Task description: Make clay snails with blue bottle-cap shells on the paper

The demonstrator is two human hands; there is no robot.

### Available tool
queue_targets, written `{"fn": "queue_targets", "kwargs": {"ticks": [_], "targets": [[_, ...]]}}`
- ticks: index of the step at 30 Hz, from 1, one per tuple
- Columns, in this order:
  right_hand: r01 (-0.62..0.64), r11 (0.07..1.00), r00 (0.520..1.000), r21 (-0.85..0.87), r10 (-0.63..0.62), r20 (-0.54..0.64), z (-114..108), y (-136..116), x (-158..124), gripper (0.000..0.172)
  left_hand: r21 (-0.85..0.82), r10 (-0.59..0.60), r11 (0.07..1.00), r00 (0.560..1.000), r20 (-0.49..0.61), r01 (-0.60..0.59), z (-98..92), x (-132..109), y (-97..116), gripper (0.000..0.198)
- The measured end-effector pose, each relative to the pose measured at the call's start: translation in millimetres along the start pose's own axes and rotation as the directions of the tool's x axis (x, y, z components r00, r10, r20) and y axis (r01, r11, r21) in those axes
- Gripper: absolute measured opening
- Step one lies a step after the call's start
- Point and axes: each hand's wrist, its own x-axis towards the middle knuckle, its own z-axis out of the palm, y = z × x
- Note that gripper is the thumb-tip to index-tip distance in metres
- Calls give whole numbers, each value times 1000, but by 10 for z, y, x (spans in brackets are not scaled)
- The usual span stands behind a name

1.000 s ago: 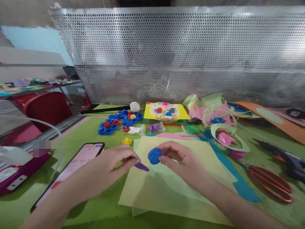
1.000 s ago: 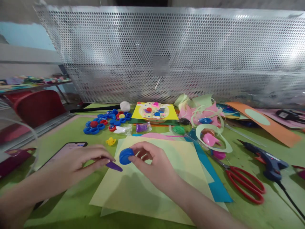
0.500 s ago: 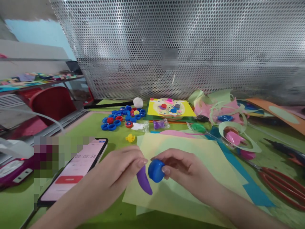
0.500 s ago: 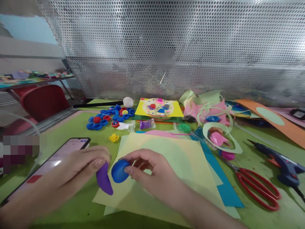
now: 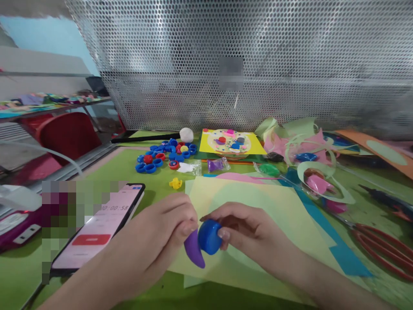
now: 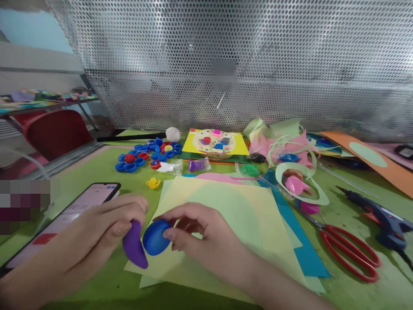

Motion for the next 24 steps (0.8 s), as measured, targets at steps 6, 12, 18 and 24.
{"fn": "queue_targets", "kwargs": {"ticks": [6,12,18,24], "targets": [[-103,991,995,90,102,21,17,4,3,22,2,26,1000,1000,-3,-26,24,14,11,26],[-166,965,986,203,162,39,37,26,27,26,-15,-15,1000,994,-106,13,37,2,12,34],[-191,937,982,293,181,60,53,37,23,20,-1,9,1000,990,-138,-9,62,7,-4,31],[-205,928,979,312,201,46,67,-11,30,23,-24,-82,997,984,-156,79,86,17,0,34]]}}
